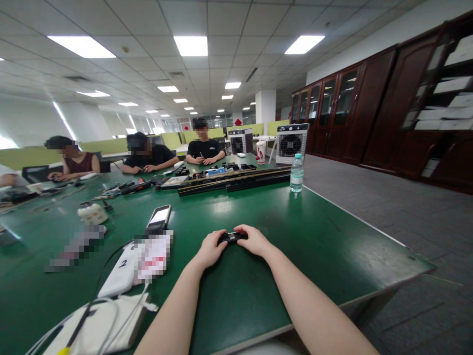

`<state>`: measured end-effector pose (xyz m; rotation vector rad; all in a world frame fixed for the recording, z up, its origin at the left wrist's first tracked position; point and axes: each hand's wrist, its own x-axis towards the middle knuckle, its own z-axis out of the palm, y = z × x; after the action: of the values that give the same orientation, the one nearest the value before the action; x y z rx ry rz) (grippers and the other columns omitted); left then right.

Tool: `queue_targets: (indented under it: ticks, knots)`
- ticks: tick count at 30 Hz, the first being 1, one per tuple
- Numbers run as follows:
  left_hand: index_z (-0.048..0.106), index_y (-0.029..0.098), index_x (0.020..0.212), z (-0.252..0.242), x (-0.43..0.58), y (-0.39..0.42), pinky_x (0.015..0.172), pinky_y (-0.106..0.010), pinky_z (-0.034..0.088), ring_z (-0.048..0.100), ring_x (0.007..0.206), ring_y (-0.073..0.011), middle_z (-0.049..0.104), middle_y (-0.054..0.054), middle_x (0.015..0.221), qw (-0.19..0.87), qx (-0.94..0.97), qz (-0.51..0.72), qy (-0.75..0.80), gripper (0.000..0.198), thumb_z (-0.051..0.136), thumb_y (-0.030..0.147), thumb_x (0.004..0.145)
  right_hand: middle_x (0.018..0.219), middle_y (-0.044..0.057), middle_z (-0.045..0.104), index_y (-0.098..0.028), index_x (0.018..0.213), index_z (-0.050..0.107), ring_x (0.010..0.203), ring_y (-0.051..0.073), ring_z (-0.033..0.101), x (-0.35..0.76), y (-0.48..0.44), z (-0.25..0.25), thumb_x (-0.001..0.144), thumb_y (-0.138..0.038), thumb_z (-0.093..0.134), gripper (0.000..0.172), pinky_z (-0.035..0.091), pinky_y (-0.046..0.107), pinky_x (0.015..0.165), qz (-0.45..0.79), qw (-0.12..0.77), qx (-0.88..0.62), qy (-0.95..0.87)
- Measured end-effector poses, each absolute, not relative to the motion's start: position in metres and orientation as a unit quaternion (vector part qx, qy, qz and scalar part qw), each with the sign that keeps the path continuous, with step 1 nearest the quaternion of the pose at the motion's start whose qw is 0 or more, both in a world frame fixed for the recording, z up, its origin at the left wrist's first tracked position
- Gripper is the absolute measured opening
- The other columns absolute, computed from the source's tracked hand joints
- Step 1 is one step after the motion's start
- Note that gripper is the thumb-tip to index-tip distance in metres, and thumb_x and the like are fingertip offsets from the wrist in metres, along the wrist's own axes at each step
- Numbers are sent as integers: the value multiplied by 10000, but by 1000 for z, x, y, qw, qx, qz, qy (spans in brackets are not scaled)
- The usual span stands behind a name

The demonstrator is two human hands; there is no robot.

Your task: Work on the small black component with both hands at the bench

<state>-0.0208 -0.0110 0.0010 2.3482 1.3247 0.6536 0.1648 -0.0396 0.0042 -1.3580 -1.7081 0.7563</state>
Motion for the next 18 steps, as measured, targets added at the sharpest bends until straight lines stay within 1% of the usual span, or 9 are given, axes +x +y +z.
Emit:
queue_targets:
  ticks: [4, 8, 12, 18]
  knots:
    - [533, 185, 1182, -1, -21, -9, 987, -370, 375, 511, 1106, -224, 581, -82, 1185, 184, 830, 241, 469, 405, 524, 179, 777, 1043, 38, 660, -190, 1015, 603, 988, 155, 601, 166, -39, 4, 602, 28, 483, 482, 434, 314, 937, 293, 410, -535, -678]
    - [544, 177, 1165, -2, -22, -8, 985, -381, 373, 509, 1097, -228, 580, -88, 1160, 173, 828, 251, 471, 405, 540, 177, 760, 1062, 37, 655, -191, 1024, 602, 999, 153, 598, 168, -37, 3, 586, 50, 436, 527, 436, 313, 939, 289, 410, -546, -671]
    - [536, 154, 1178, -2, -23, -8, 991, -371, 368, 502, 1108, -227, 569, -103, 1177, 175, 827, 249, 473, 412, 533, 180, 767, 1070, 47, 651, -184, 1036, 602, 1007, 159, 597, 171, -35, 2, 612, 39, 433, 508, 447, 319, 932, 276, 411, -571, -655]
    - [520, 171, 1203, -2, -23, -8, 986, -380, 374, 505, 1112, -233, 581, -97, 1186, 187, 823, 247, 476, 437, 538, 178, 766, 1066, 56, 653, -179, 1030, 599, 1006, 148, 604, 174, -30, 0, 660, 33, 427, 460, 445, 324, 946, 266, 429, -587, -632]
